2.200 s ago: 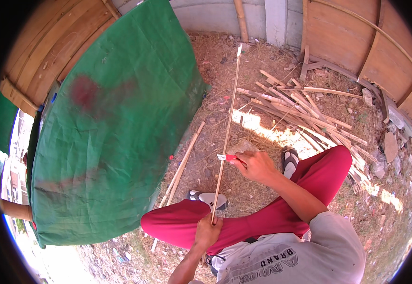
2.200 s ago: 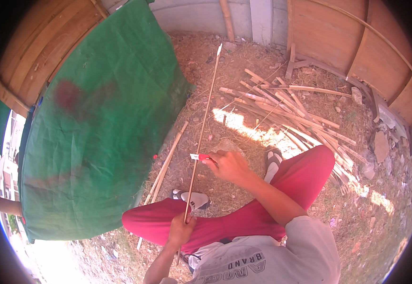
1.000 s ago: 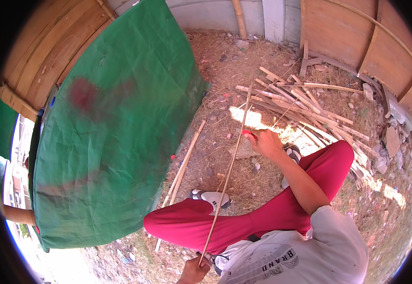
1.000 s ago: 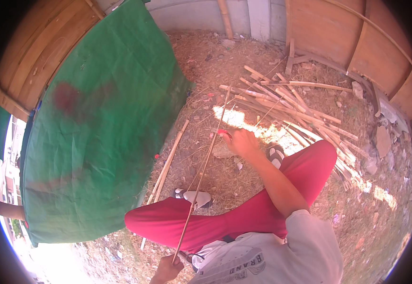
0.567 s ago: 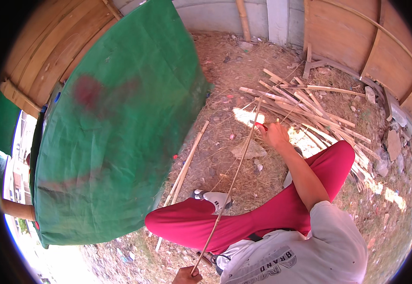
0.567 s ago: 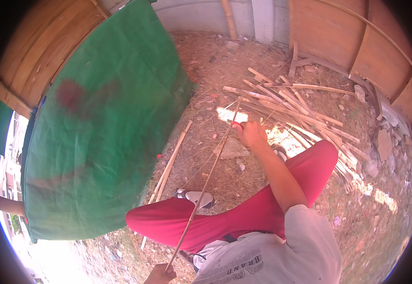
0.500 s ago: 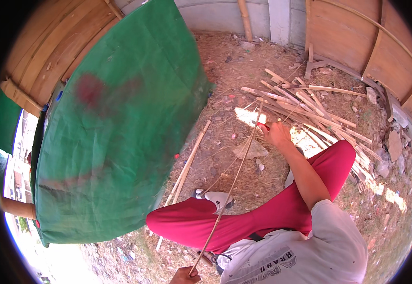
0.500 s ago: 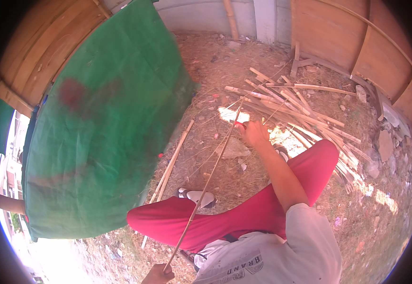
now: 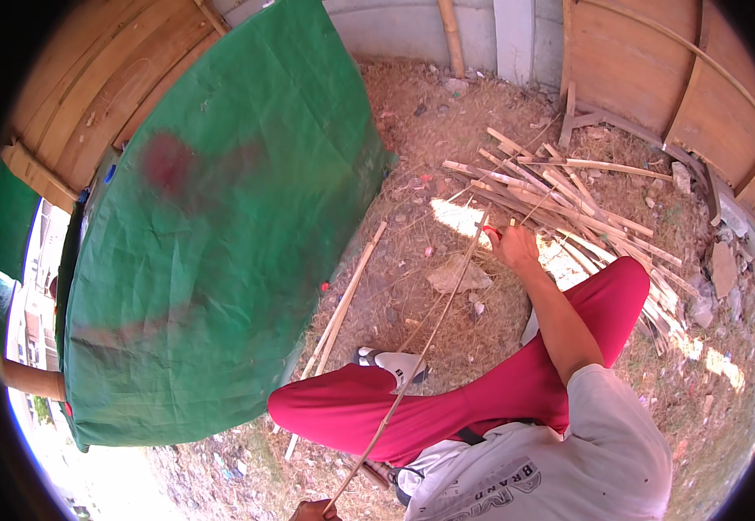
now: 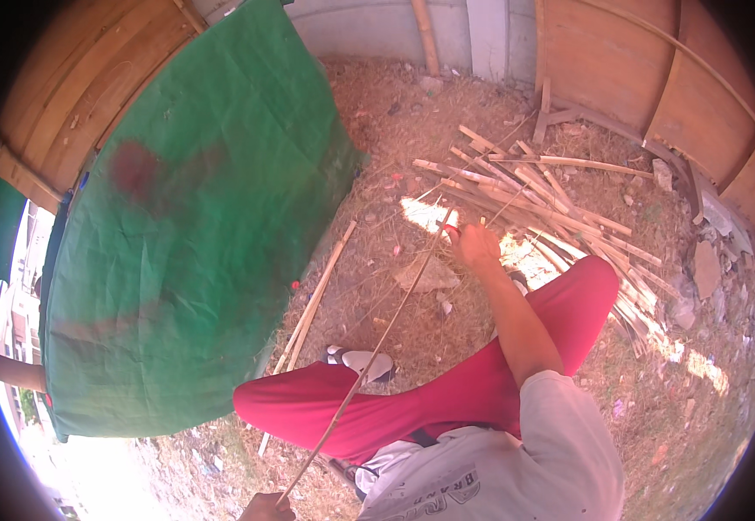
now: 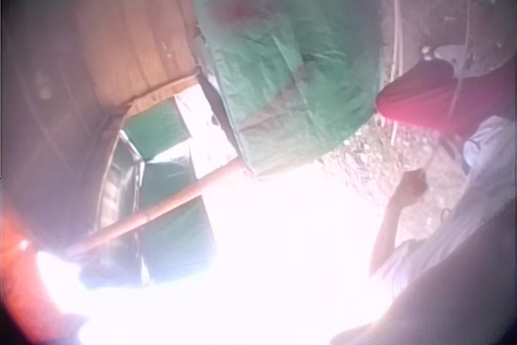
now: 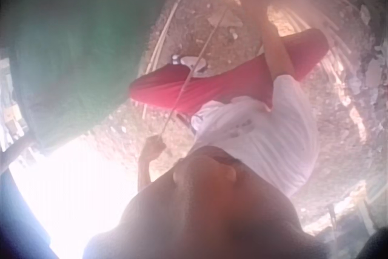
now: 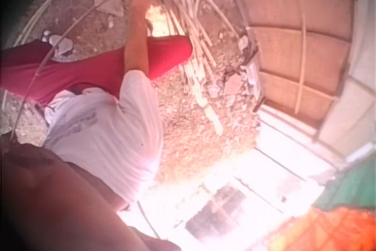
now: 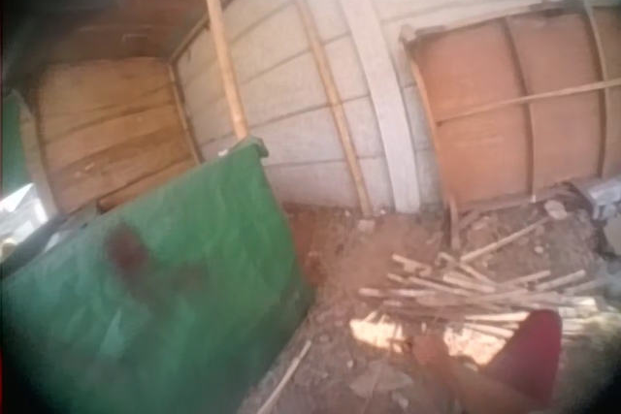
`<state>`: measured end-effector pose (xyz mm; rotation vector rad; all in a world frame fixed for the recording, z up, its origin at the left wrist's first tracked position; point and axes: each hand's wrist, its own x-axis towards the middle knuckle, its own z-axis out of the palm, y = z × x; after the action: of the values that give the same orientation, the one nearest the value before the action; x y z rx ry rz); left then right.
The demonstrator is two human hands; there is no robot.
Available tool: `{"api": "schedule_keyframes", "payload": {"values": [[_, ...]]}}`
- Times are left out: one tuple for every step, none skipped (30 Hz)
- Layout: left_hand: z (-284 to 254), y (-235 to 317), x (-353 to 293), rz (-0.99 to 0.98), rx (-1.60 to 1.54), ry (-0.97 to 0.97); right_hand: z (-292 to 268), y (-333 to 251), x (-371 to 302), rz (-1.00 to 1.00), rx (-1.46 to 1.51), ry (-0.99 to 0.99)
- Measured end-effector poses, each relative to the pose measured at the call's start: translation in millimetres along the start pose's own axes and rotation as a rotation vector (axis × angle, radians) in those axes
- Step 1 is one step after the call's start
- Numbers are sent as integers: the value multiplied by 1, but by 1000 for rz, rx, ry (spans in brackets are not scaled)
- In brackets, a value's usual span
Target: The person sits on the ground and uses a red utility knife to shave the surface of a long bamboo stick. They hold the stick with their left hand and scrape along its length with the knife in their right hand, removing thin strips of material.
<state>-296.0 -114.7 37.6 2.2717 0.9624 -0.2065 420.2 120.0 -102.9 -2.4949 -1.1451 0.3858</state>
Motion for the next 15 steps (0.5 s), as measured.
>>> {"api": "schedule_keyframes", "payload": {"values": [[-30, 44, 20, -247, -94, -29, -3, 14, 5, 61, 5, 23], [-49, 71, 26, -508, -179, -50, -7, 25, 11, 113, 23, 40], [-49, 61, 7, -532, -130, -121, -9, 31, 17, 166, 51, 57], [-60, 70, 9, -554, -208, -135, -10, 38, 21, 182, 66, 37], [-75, 90, 16, -573, -289, -152, -12, 46, 25, 200, 77, 17], [-83, 102, 19, -594, -373, -166, -12, 50, 26, 214, 87, -4], [-69, 90, 7, -534, -284, -121, -9, 44, 23, 200, 57, -17], [-48, 74, -5, -472, -198, -75, -5, 37, 18, 183, 25, -28], [-29, 58, -20, -410, -111, -29, -3, 32, 13, 167, -8, -38], [-36, 68, -4, -493, -100, -69, 1, 37, 10, 149, -62, -59], [-39, 72, 9, -556, -158, -49, 6, 42, 9, 133, -107, -80], [-39, 70, 19, -618, -215, -29, 9, 48, 7, 119, -152, -101], [-15, 45, 7, -454, -136, 49, 11, 44, 5, 131, -157, -134], [-33, 72, 34, -617, -244, -33, 10, 42, 2, 152, -171, -157], [-23, 72, 42, -574, -218, 46, 8, 41, -1, 176, -184, -179]]}}
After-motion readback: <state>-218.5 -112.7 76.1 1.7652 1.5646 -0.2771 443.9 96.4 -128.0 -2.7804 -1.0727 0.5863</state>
